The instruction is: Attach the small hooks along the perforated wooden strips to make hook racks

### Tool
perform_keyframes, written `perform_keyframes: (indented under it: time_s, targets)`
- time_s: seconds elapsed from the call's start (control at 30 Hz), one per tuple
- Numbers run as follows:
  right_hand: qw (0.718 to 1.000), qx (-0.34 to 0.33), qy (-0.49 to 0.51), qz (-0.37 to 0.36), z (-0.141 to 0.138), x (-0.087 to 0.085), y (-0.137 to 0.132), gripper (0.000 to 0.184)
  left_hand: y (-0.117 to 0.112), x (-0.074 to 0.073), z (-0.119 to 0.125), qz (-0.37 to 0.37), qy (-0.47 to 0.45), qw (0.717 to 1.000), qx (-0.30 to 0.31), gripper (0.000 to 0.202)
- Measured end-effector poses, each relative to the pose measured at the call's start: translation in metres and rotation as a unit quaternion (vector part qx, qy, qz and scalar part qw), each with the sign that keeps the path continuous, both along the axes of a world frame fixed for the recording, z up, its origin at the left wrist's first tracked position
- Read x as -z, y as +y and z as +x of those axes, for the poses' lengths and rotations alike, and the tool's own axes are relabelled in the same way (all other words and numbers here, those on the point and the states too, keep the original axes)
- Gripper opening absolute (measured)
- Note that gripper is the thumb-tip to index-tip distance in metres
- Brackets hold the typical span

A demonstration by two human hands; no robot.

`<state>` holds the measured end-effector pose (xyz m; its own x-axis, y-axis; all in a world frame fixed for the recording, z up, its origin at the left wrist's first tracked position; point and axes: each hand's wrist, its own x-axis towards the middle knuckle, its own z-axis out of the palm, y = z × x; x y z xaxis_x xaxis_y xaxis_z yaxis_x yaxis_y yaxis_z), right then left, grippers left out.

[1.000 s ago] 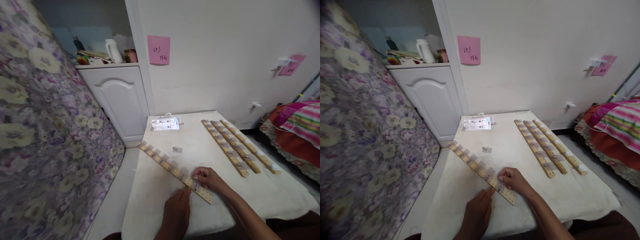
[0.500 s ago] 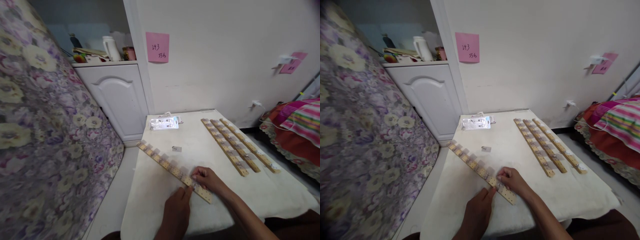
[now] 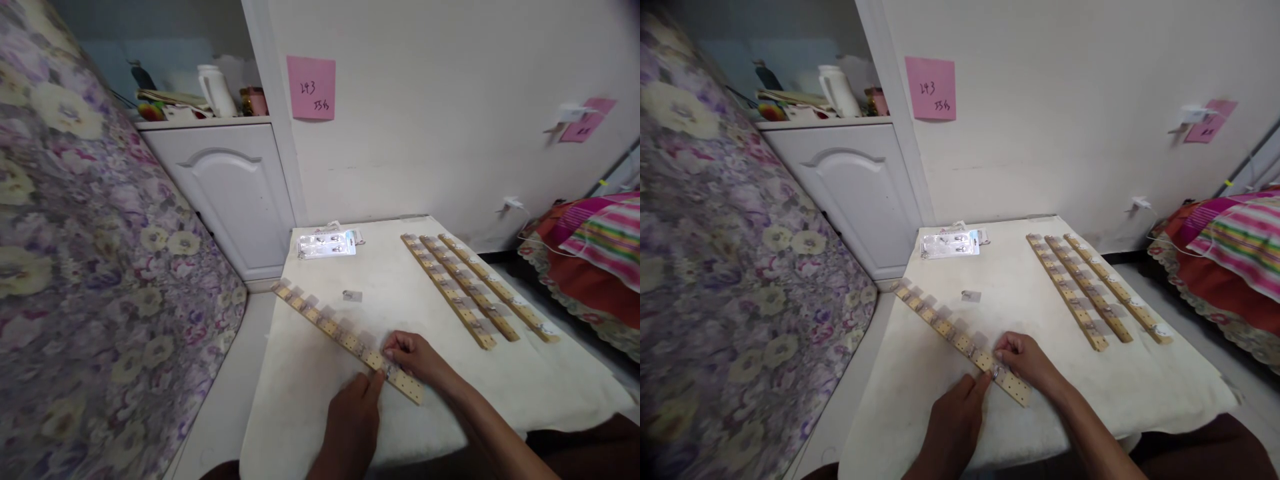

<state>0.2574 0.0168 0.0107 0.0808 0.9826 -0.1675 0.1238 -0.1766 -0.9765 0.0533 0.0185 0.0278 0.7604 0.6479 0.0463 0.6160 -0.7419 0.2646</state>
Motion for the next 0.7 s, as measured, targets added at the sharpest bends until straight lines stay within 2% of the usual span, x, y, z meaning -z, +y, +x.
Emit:
perform_keyframes:
  time_s: [0.3, 0.57, 0.7]
  targets:
    - [1.000, -0.012, 0.002, -0.010, -0.0002, -0.0037, -0.0022, 0.021, -0.0007, 0.0087, -0.0001, 0.048, -0.034, 0.998, -0.002, 0.049]
    - [0.999, -0.034, -0.004, -0.013, 0.0057, 0.0015, -0.0004, 0.022, -0.0011, 0.0057, -0.0001, 0.040, -0.020, 0.999, 0.004, 0.050]
    - [1.000, -0.027, 0.001, -0.001, 0.0052, 0.0036, 0.0001, 0.023, -0.0013, 0.0088, 0.0007, 0.043, -0.021, 0.999, 0.001, 0.049]
